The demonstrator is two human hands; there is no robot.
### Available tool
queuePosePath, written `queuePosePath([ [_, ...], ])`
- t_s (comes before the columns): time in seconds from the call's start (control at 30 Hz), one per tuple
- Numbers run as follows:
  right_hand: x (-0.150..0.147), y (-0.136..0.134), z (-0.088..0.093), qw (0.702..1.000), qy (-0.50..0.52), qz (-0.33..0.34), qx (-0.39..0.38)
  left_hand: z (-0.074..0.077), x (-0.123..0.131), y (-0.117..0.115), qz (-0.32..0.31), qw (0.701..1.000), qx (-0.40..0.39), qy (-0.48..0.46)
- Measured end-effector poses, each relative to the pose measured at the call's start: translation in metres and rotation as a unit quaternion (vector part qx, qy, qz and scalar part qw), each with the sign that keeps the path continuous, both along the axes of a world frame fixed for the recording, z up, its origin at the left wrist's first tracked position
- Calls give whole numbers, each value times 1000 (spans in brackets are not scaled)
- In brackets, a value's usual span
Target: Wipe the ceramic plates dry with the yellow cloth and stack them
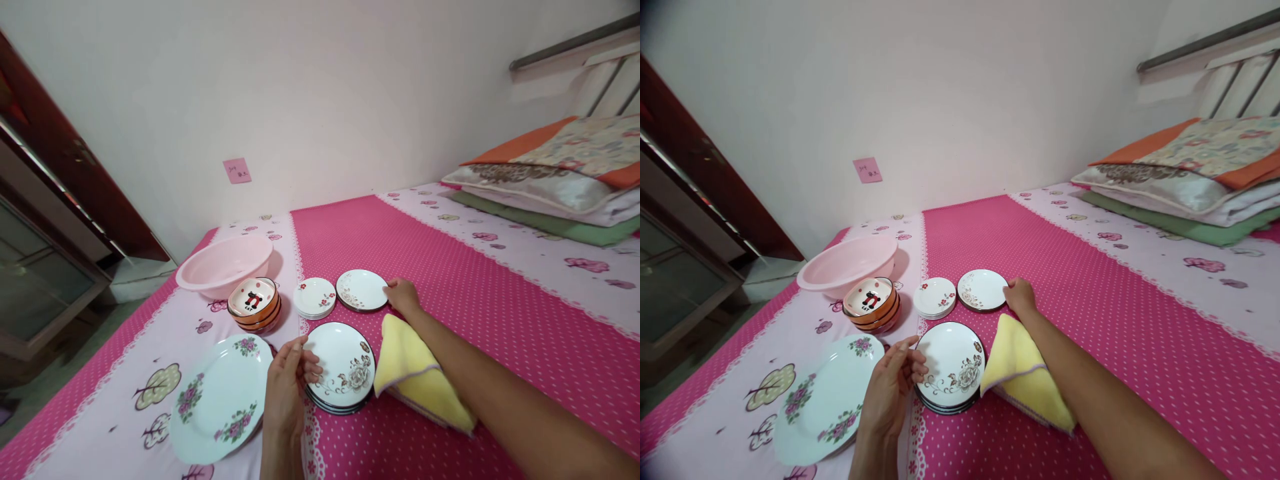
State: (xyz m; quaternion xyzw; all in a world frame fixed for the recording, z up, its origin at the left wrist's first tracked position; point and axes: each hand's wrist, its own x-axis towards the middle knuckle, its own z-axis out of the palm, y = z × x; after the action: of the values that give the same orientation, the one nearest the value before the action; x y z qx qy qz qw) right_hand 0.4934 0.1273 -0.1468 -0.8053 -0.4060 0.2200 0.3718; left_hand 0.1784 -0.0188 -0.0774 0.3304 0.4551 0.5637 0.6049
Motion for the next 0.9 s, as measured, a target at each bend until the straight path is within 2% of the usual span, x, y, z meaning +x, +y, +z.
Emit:
queuePosePath([
  [0.4, -3, -3, 6, 998, -20, 29, -48, 8, -1, -1, 5, 1000, -5, 9],
  [0.5, -2, -5, 14, 997, -15, 46, -52, 6, -7, -1, 9, 999, 4, 35],
  [0.6, 0, -12, 32, 999, -27, 39, -20, 2, -15, 1, 28, 995, 17, 95],
  [0.73, -10, -43, 65, 995, -55, 41, 71, -6, -21, 3, 54, 972, 42, 225],
  [0.83, -34, -84, 81, 984, -42, 121, 126, -11, -22, 2, 59, 936, 44, 345],
  [0.9, -53, -113, 83, 967, 5, 195, 164, -12, -21, 1, 55, 914, 36, 400],
])
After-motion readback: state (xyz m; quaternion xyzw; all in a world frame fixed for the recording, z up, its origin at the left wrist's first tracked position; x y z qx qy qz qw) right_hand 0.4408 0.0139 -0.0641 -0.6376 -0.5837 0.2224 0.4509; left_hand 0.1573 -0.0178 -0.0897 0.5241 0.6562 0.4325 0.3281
